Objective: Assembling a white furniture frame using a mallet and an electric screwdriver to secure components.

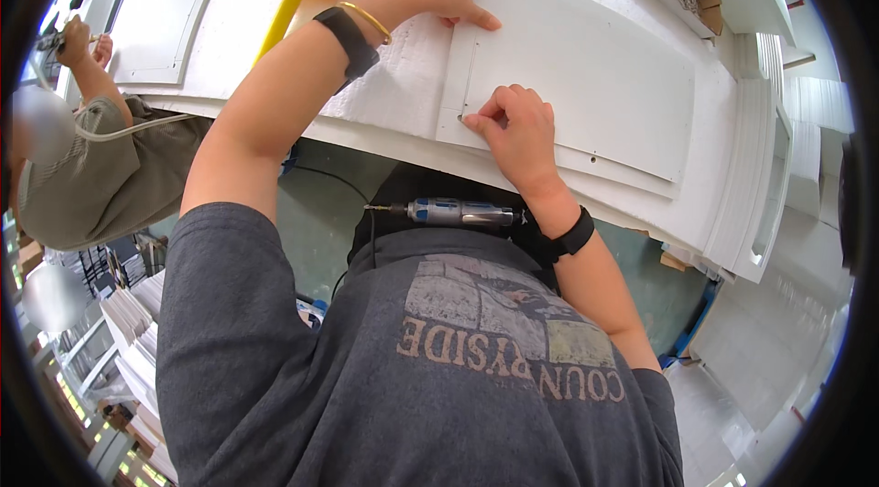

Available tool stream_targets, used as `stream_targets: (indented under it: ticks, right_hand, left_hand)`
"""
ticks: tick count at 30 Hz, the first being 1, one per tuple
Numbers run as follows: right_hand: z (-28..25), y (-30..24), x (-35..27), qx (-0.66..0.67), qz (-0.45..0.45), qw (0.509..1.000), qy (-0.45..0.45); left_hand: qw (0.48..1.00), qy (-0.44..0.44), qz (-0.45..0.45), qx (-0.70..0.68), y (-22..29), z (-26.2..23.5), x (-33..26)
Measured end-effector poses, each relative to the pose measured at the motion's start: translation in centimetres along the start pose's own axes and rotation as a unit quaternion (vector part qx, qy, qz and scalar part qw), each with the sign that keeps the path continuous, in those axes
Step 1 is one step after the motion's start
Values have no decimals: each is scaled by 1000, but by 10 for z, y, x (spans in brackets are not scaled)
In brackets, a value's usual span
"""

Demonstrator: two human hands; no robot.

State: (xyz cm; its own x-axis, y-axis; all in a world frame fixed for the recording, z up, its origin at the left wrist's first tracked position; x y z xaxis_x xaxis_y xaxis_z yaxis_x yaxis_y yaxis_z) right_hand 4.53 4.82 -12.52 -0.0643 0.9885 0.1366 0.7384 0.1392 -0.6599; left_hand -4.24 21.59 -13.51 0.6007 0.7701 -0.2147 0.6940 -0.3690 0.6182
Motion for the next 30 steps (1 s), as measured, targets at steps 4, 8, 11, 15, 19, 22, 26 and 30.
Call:
stream_targets:
  ticks: [4, 8, 11, 15, 19, 22, 26, 30]
  right_hand:
    - [-4, 5, 3, -14, 25, 1000, -12]
    - [-5, -1, 5, 23, -4, 1000, 9]
    - [-13, 9, -13, 2, -15, 1000, 0]
    - [-81, 49, -53, -51, -86, 981, 169]
    - [-135, 107, -77, -116, -26, 974, 195]
    - [-136, 120, -73, -106, 11, 984, 145]
    - [-138, 125, -65, -62, 72, 990, 100]
    - [-134, 130, -59, -66, 115, 990, 45]
  left_hand:
    - [1000, -11, 5, 27, 9, -2, 6]
    - [1000, -27, -11, 1, 0, -1, 11]
    - [999, -35, -6, -30, 6, 1, 9]
    - [998, -36, -36, -32, 4, 0, 4]
    - [996, -59, -59, -28, 13, -1, 5]
    - [997, -54, -57, -21, 12, -1, 8]
    - [996, -58, -60, 4, 17, -4, 10]
    - [994, -80, -65, 42, 19, -6, 12]
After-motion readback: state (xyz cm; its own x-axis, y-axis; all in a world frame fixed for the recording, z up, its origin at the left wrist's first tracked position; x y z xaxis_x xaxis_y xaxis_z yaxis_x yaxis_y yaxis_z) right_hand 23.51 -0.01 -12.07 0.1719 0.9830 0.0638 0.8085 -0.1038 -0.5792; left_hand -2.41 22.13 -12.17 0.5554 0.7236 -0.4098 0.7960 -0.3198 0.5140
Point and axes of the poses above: each hand's wrist, its own x-axis towards the middle knuckle, its own z-axis out of the palm, y = z × x, the point moved 7 cm from there along x, towards the middle knuckle, and after that the axes turned 3 degrees about z, right-handed, at the moved point
